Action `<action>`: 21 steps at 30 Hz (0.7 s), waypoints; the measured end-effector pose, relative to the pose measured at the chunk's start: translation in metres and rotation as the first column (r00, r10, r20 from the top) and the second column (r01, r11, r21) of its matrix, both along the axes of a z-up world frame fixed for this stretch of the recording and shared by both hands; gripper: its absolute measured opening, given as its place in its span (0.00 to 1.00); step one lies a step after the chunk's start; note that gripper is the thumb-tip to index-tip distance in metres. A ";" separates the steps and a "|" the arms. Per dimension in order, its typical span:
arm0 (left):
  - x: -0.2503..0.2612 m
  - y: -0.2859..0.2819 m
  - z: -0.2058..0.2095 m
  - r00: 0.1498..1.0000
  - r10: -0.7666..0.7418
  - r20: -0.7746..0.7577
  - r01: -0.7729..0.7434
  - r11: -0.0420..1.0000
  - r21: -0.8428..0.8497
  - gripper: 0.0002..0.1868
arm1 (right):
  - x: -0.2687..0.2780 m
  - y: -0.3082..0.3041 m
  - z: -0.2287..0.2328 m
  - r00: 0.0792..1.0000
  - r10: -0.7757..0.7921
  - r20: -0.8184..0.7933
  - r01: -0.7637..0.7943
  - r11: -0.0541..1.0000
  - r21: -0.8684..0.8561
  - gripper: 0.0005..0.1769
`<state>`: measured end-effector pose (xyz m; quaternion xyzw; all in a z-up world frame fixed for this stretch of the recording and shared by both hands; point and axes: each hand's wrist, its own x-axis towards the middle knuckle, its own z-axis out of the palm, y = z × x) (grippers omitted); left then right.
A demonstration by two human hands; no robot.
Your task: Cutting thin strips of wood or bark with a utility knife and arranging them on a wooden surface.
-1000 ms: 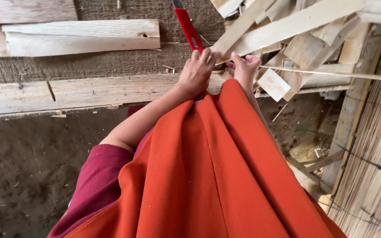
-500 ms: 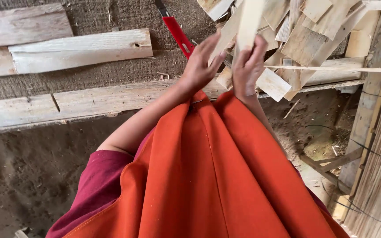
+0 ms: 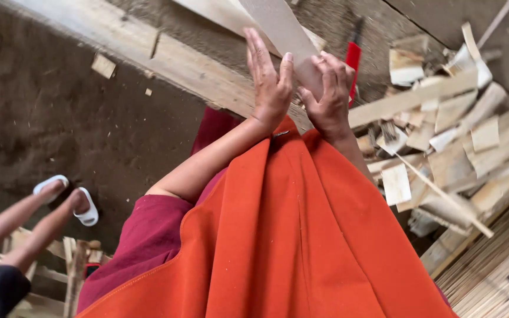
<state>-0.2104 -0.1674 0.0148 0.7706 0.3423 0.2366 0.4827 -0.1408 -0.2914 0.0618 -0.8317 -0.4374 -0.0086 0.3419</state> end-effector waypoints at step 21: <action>-0.059 0.129 -0.016 0.592 -0.014 -0.806 0.327 0.918 0.224 0.43 | -0.032 0.126 -0.054 0.977 0.167 0.133 -0.133 0.963 -0.236 0.35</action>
